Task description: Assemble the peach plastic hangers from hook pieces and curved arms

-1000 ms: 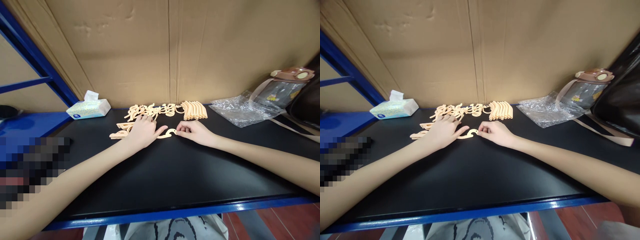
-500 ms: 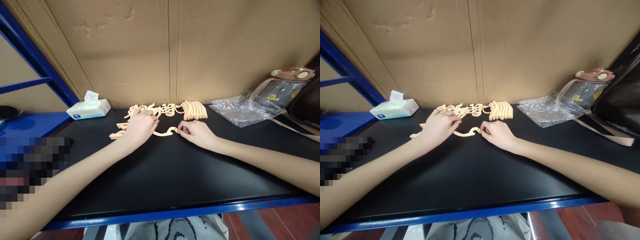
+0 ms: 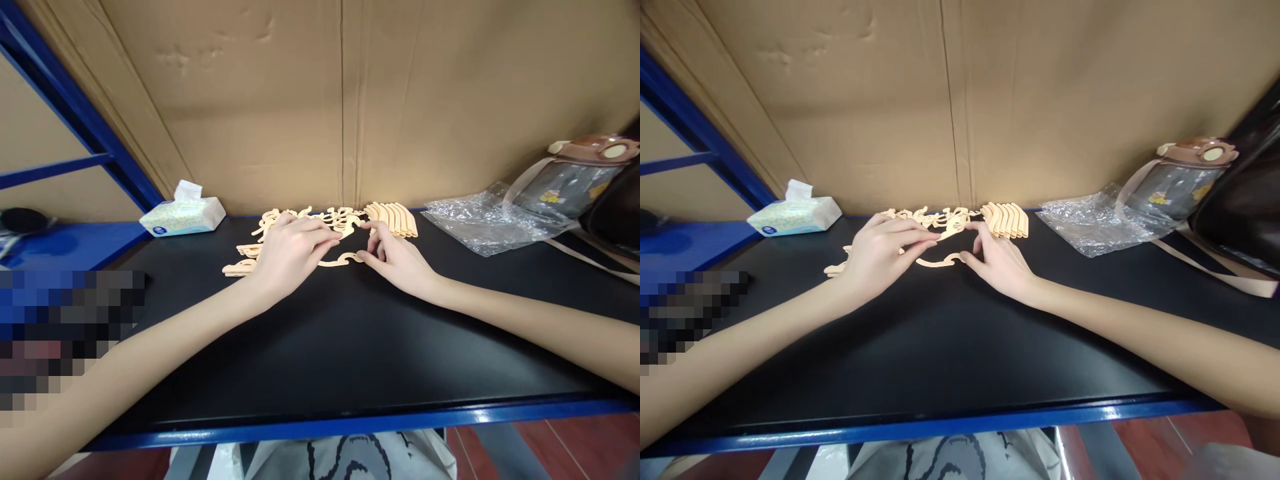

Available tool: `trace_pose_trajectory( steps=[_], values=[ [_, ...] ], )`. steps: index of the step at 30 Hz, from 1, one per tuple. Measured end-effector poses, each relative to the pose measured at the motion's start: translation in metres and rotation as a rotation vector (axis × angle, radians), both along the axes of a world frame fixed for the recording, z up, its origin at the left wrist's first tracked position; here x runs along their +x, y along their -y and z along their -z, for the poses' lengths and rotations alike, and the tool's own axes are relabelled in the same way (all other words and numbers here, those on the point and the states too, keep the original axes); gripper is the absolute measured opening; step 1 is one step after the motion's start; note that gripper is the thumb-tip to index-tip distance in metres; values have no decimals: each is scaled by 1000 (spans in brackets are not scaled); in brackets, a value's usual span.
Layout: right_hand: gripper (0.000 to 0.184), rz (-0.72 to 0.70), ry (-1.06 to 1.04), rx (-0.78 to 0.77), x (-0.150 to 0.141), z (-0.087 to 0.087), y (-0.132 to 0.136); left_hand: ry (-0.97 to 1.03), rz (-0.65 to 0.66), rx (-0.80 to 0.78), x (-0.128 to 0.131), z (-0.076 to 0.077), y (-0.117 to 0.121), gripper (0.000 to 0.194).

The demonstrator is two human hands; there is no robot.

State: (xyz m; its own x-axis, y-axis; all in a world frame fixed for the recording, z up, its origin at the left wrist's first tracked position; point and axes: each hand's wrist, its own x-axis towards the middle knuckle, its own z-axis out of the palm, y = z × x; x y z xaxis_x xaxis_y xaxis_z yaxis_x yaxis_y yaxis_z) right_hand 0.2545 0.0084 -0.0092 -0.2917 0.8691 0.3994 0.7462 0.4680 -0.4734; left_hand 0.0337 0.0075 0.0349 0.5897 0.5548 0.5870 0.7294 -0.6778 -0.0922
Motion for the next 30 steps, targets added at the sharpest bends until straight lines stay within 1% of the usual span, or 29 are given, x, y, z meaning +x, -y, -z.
trace_pose_trajectory(
  steps=[3, 4, 5, 7, 9, 11, 14, 16, 19, 21, 26, 30],
  values=[
    [51, -3, -119, 32, 1, 1, -1, 96, 122, -91, -6, 5, 8, 26],
    [50, -18, -147, 45, 1, 1, -2, 135, 163, -136, -8, 7, 11, 25],
    [45, -41, -163, 57, 1, 1, -2, 179, 196, -191, -11, 9, 13, 24],
    [28, -89, -162, 79, 1, 1, -4, 281, 226, -289, -16, 13, 14, 22],
    [16, -119, -153, 90, 1, 1, -5, 311, 234, -326, -20, 17, 12, 21],
    [14, -129, -162, 83, 2, 1, -7, 212, 235, -269, -22, 21, 9, 22],
    [14, -140, -134, 87, 3, 2, -7, -93, 240, -120, -21, 26, 6, 27],
    [14, -150, -80, 127, 3, 2, -6, -209, 239, -54, -19, 28, 8, 30],
    [17, -173, -17, 185, 2, 2, -4, -229, 226, -4, -17, 30, 12, 32],
    [18, -181, -15, 199, 1, 2, -3, -217, 212, -2, -16, 31, 13, 32],
    [15, -150, -22, 223, 0, 2, -2, -125, 176, -100, -20, 34, 6, 34],
    [10, -180, 24, 262, 0, 2, 0, -91, 197, -144, -23, 36, 1, 35]
  ],
)
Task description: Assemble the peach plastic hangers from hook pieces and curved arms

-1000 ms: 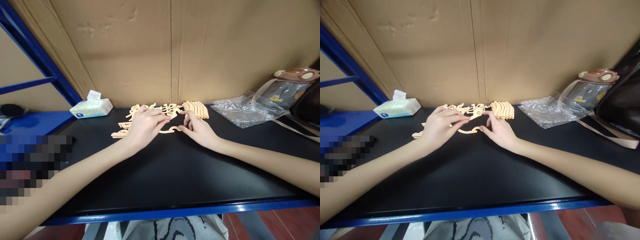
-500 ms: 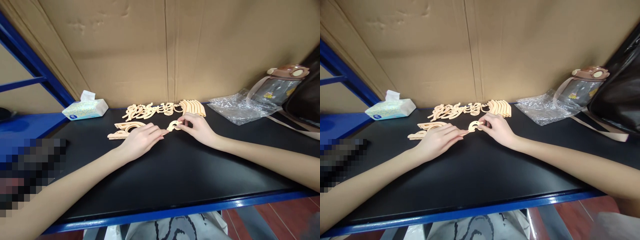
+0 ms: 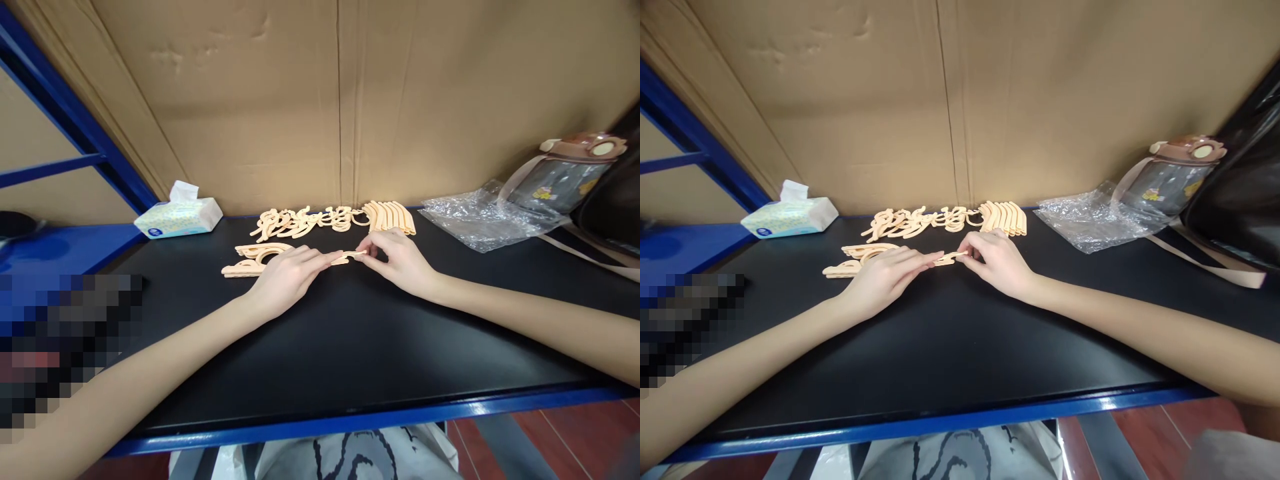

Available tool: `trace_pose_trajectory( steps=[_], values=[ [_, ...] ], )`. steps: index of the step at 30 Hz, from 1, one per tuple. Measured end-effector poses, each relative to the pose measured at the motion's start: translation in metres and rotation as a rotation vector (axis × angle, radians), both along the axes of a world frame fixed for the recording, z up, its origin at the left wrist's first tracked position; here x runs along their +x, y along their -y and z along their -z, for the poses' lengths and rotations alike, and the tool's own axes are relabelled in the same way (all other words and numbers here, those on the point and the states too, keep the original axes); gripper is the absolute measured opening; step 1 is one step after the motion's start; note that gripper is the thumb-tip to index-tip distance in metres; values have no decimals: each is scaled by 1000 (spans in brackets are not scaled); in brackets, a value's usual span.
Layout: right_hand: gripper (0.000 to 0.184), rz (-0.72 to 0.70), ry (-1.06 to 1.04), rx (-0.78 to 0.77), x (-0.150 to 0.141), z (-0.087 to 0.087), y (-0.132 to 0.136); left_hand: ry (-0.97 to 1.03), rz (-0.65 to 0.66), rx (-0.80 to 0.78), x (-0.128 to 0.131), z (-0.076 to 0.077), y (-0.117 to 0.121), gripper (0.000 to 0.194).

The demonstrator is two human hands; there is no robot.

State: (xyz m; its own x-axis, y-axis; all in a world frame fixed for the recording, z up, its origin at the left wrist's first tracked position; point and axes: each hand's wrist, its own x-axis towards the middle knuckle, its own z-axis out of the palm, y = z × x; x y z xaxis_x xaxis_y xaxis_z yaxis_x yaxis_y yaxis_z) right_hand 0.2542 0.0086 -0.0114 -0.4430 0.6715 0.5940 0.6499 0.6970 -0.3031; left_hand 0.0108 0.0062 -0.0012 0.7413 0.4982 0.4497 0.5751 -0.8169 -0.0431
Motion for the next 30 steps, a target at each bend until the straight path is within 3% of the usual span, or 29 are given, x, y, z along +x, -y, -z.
trace_pose_trajectory(
  steps=[11, 30],
  values=[
    [9, 20, 68, 104, 0, 0, 3, -50, -59, 4, 2, -2, 2, 36],
    [11, 38, 212, 98, -1, 0, 2, -30, 7, -158, 0, 1, -1, 40]
  ],
)
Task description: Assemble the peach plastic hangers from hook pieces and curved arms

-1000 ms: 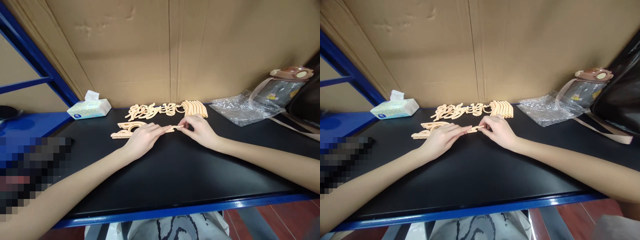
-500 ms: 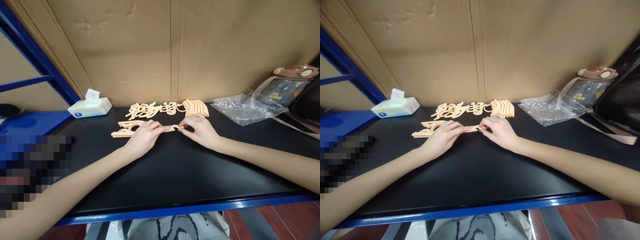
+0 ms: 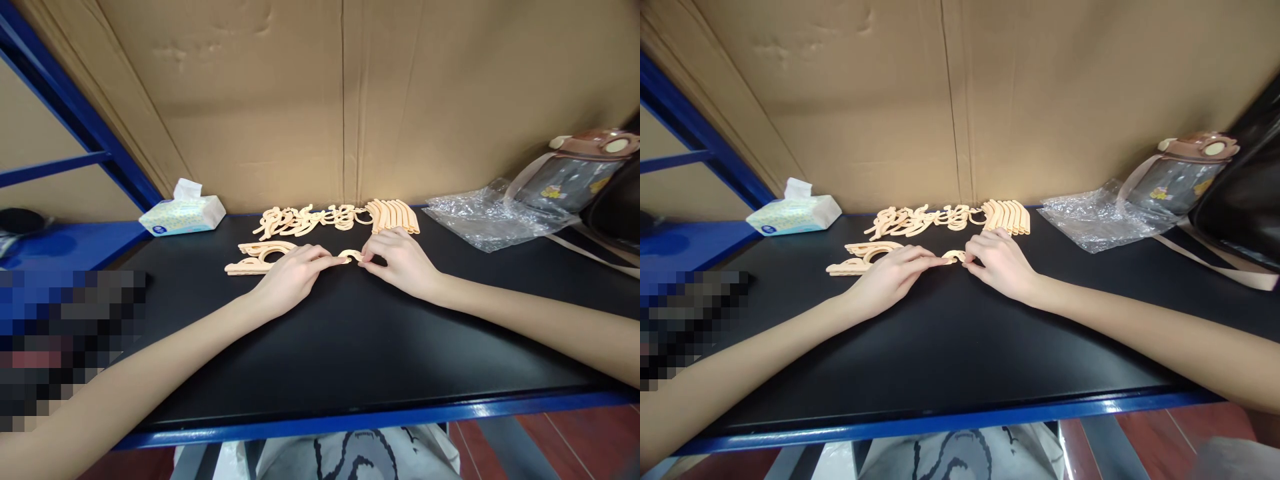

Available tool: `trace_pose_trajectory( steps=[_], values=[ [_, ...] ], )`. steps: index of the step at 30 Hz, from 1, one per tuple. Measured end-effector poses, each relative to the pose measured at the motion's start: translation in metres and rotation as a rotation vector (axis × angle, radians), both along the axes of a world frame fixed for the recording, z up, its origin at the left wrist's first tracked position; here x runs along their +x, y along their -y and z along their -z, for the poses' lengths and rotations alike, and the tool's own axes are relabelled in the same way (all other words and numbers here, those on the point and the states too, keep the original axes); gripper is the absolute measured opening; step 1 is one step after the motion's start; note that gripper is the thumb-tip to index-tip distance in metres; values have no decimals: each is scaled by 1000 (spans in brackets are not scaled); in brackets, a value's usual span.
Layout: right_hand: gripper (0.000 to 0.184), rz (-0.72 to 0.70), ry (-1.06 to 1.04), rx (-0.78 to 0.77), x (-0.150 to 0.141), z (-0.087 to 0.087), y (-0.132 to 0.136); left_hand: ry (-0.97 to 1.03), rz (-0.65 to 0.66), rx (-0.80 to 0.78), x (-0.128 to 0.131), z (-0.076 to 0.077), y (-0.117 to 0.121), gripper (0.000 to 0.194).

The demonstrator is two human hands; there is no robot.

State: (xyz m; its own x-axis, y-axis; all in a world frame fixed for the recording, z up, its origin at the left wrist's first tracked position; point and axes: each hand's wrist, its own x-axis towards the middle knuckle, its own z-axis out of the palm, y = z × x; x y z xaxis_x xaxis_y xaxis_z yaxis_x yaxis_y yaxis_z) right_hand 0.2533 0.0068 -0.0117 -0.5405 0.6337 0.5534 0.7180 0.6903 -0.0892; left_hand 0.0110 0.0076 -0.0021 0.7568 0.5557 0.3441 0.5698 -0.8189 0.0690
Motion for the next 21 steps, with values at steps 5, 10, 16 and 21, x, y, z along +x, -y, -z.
trace_pose_trajectory(
  steps=[5, 10, 16, 21],
  values=[
    [11, 18, 7, -20, -1, -1, 0, -16, -30, -52, -1, 0, 2, 36],
    [8, 23, 15, -29, -2, -1, 0, -56, -45, -48, 1, -1, 4, 35],
    [8, 18, 32, -23, -3, 0, -1, -68, -36, -35, 1, -3, 5, 37],
    [11, 16, 44, -29, -3, 0, -1, -55, -13, -15, 0, -2, 5, 35]
  ],
)
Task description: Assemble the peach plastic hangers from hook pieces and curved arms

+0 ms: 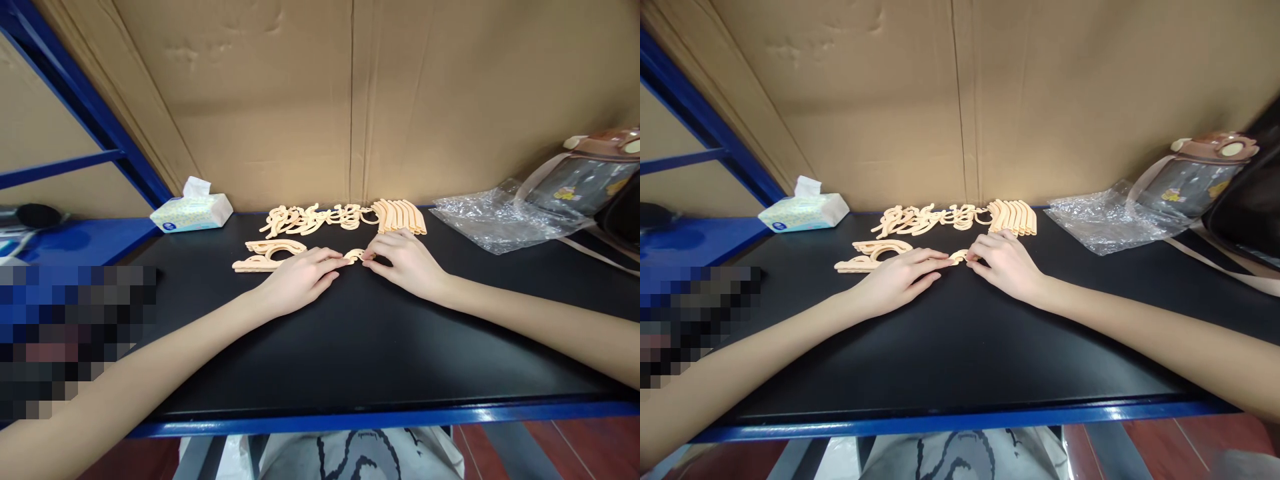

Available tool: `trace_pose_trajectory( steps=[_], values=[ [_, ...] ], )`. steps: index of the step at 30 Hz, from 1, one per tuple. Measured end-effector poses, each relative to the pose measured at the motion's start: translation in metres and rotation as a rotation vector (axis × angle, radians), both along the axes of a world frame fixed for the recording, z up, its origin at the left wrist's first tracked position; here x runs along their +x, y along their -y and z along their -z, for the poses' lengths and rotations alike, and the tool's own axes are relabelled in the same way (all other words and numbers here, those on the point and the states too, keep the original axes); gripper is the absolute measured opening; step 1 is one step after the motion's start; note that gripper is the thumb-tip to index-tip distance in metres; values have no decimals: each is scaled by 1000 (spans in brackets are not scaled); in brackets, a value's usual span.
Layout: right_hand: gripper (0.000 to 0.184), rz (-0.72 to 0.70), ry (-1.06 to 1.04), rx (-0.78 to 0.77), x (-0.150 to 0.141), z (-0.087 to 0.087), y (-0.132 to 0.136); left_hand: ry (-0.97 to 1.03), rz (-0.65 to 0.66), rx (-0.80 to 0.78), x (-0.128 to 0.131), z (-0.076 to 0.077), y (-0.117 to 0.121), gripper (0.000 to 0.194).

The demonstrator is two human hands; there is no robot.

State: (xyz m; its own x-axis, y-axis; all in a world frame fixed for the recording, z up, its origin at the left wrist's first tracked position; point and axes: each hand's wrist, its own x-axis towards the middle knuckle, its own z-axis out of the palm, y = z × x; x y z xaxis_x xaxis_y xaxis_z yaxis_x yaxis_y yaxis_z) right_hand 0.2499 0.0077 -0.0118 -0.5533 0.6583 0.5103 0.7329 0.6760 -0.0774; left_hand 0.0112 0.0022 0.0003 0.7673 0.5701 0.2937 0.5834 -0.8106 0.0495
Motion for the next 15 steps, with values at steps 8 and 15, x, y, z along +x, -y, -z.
trace_pose_trajectory(
  steps=[8, 15],
  values=[
    [13, -4, 17, 8, 0, 0, 1, -9, -5, -12, 0, -2, 2, 34],
    [19, 12, 34, 31, -1, 1, 1, -36, -40, 24, 0, 0, 1, 35]
  ],
)
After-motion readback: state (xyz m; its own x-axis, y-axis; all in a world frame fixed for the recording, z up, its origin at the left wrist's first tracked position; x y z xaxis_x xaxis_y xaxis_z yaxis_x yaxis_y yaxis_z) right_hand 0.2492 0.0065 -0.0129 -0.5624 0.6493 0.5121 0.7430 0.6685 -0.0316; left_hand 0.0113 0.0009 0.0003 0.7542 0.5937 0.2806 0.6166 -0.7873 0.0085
